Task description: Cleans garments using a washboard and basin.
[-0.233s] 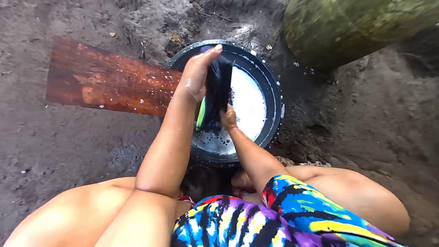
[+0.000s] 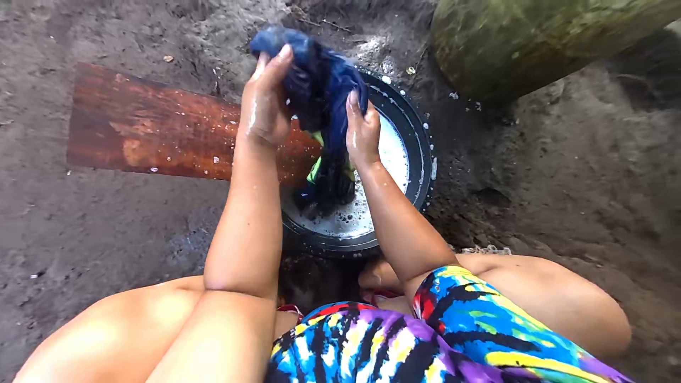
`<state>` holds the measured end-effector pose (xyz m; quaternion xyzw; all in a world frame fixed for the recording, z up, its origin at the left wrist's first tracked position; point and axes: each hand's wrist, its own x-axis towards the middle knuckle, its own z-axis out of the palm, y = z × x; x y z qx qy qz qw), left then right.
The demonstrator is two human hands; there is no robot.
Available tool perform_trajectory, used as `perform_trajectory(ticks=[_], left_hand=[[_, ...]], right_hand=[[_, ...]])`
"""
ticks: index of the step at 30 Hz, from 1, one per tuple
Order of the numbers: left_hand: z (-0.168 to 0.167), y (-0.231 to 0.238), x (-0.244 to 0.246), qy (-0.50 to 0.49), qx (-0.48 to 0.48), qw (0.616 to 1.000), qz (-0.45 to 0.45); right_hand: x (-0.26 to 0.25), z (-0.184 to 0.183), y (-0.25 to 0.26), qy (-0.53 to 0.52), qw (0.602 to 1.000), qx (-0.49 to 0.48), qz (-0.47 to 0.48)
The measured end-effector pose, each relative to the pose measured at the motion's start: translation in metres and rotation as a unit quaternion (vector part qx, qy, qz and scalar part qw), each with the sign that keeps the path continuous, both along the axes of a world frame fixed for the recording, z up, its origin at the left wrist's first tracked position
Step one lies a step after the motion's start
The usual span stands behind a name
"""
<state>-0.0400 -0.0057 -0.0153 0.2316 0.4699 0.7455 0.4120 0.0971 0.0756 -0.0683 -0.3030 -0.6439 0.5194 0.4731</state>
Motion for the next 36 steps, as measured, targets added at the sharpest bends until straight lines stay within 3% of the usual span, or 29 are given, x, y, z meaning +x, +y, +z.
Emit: perform_trajectory(ticks=[3,8,11,13,16,20,24,26,28,31,34,36], left_hand=[[-0.031,-0.004,0.003,0.019,-0.101,0.995,-0.021],[-0.076,-0.022,0.022,0.092,0.012,0.968,-0.235],[-0.073,-0.022,0.019,0.130,-0.037,0.948,-0.289],[-0.071,-0.017,0.013,0.221,-0.159,0.920,-0.283],[-0.091,-0.011,0.008,0.330,-0.303,0.868,-0.214],[-0.100,-0.018,-0.007,0.298,-0.392,0.868,-0.073],[-0.115,-0.021,-0.019,0.157,-0.364,0.909,0.132],[-0.117,-0.020,-0.022,0.158,-0.368,0.905,0.147],[-0.113,-0.019,-0.024,0.255,-0.399,0.879,0.048],[-0.111,-0.011,0.003,0.382,-0.489,0.778,-0.096],[-0.128,-0.004,0.044,0.492,-0.534,0.676,-0.125],[-0.137,-0.003,0.048,0.503,-0.530,0.675,-0.103]], right_hand=[[-0.008,0.054,-0.008,0.046,0.999,0.022,0.013],[-0.007,0.124,0.003,0.138,0.987,-0.002,-0.086],[-0.007,0.131,0.024,0.160,0.983,-0.048,-0.076],[-0.004,0.112,0.035,0.121,0.989,-0.071,-0.037],[0.007,0.058,0.054,-0.086,0.985,-0.149,0.022],[0.037,-0.040,0.064,-0.385,0.887,-0.249,0.055],[0.051,-0.112,0.031,-0.560,0.774,-0.239,0.171],[0.050,-0.137,0.023,-0.595,0.753,-0.204,0.196],[0.049,-0.138,0.028,-0.577,0.766,-0.190,0.212],[0.049,-0.110,0.044,-0.449,0.833,-0.240,0.216],[0.045,-0.081,0.058,-0.309,0.895,-0.271,0.175],[0.042,-0.066,0.069,-0.210,0.931,-0.258,0.150]])
